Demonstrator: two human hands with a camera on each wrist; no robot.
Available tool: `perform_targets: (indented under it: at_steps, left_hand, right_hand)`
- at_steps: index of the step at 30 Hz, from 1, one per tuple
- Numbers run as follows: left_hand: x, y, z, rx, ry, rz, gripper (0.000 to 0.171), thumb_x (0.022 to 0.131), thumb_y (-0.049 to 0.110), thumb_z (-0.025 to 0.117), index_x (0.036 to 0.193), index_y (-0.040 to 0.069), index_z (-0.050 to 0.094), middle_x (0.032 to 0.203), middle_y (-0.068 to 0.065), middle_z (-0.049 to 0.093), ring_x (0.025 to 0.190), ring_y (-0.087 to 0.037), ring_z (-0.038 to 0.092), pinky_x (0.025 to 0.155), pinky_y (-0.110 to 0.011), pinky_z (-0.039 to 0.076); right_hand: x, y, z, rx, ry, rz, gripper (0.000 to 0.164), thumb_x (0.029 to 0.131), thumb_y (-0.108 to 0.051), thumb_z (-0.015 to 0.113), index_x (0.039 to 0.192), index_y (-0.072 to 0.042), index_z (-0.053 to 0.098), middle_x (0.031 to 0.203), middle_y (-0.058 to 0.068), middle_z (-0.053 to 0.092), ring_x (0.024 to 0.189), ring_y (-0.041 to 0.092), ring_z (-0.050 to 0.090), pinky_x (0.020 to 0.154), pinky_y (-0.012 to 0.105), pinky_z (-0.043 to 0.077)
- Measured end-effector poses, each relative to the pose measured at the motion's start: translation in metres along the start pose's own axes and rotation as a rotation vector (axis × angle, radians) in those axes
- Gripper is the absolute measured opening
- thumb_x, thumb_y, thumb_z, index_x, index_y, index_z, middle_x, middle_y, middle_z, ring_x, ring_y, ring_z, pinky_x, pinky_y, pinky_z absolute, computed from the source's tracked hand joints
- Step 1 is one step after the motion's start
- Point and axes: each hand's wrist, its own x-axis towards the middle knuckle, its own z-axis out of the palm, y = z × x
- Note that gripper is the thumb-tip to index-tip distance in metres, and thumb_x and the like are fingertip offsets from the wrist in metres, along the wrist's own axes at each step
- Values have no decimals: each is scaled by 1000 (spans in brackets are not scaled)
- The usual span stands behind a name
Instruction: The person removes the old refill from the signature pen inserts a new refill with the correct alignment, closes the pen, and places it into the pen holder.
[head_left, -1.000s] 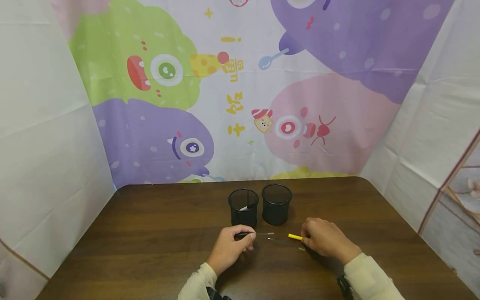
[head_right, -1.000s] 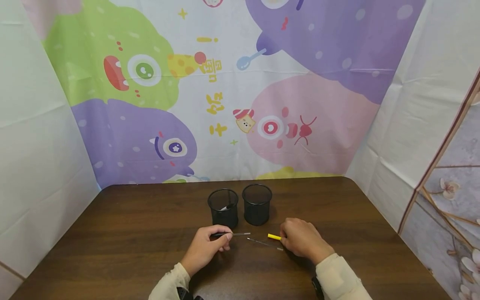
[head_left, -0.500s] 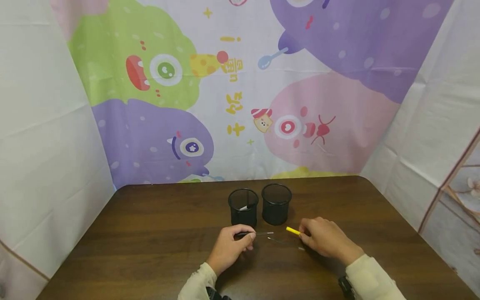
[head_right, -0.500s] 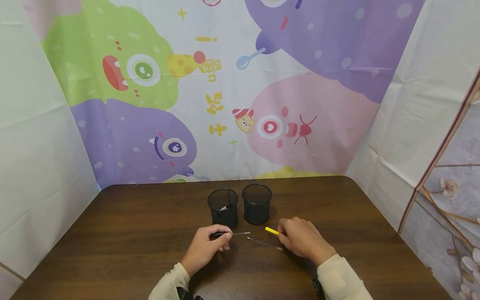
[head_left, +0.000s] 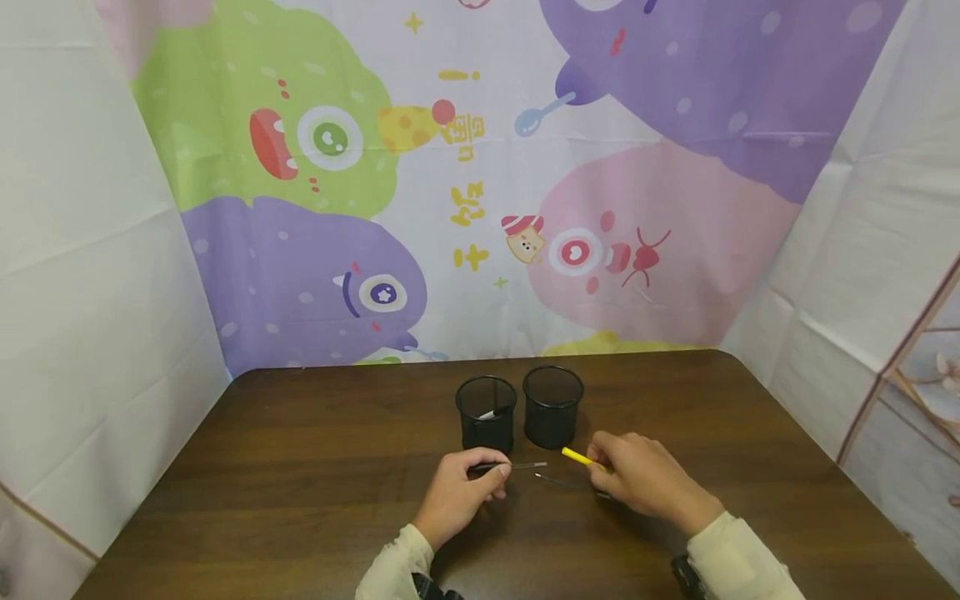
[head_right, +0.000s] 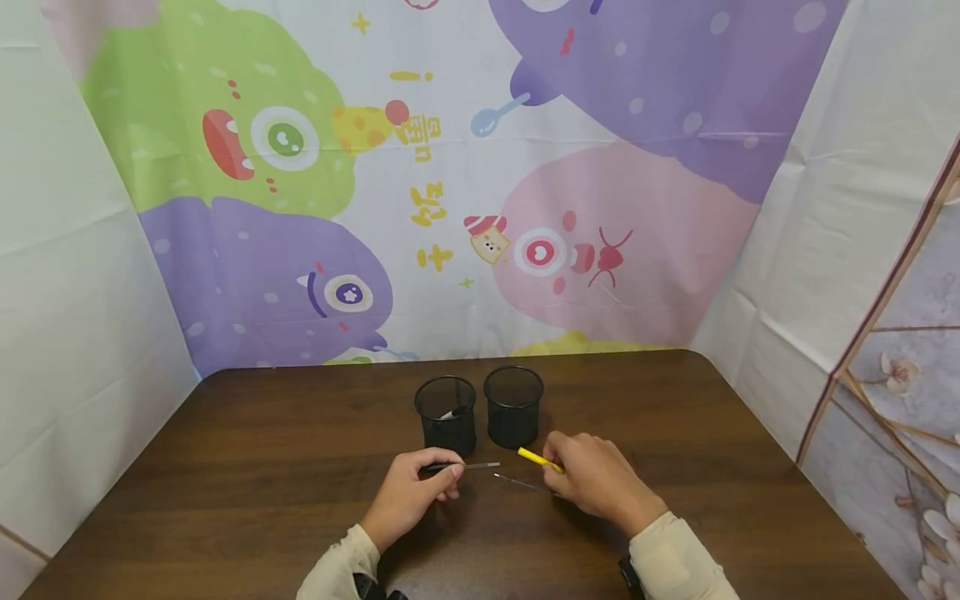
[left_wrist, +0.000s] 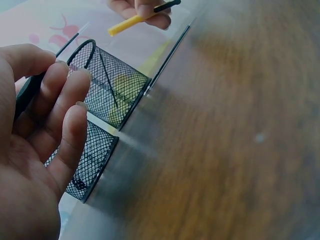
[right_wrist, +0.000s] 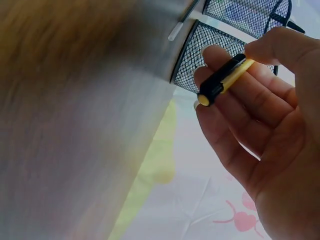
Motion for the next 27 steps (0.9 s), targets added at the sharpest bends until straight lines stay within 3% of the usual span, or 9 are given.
perform_targets:
  at_steps: [7, 19, 27]
  left_hand:
    - [0, 0, 0, -5, -3, -12, 13, 94, 5, 68, 100, -6, 70, 75, -10, 67, 70, -24, 69, 65, -39, 59]
    - [0, -3, -1, -20, 2, -13, 14, 94, 6, 68, 101, -6, 70, 75, -10, 67, 68, -18, 68, 63, -28, 57]
    - [1, -1, -1, -11, 4, -11, 16, 94, 6, 68, 102, -8, 70, 76, -10, 67, 69, -20, 68, 64, -32, 58]
  right_hand:
    - [-1, -4, 1, 9, 18, -9, 17, 81, -15, 74, 86, -23, 58, 68, -18, 48, 58, 3, 43, 54, 25, 40]
    - [0, -14, -1, 12, 20, -28, 21, 79, -15, 74, 85, -23, 56, 73, -15, 50, 62, 4, 43, 56, 24, 39]
    - [3, -19, -1, 12, 19, -38, 20, 81, -15, 74, 86, -24, 57, 77, -16, 52, 64, 4, 45, 58, 25, 42]
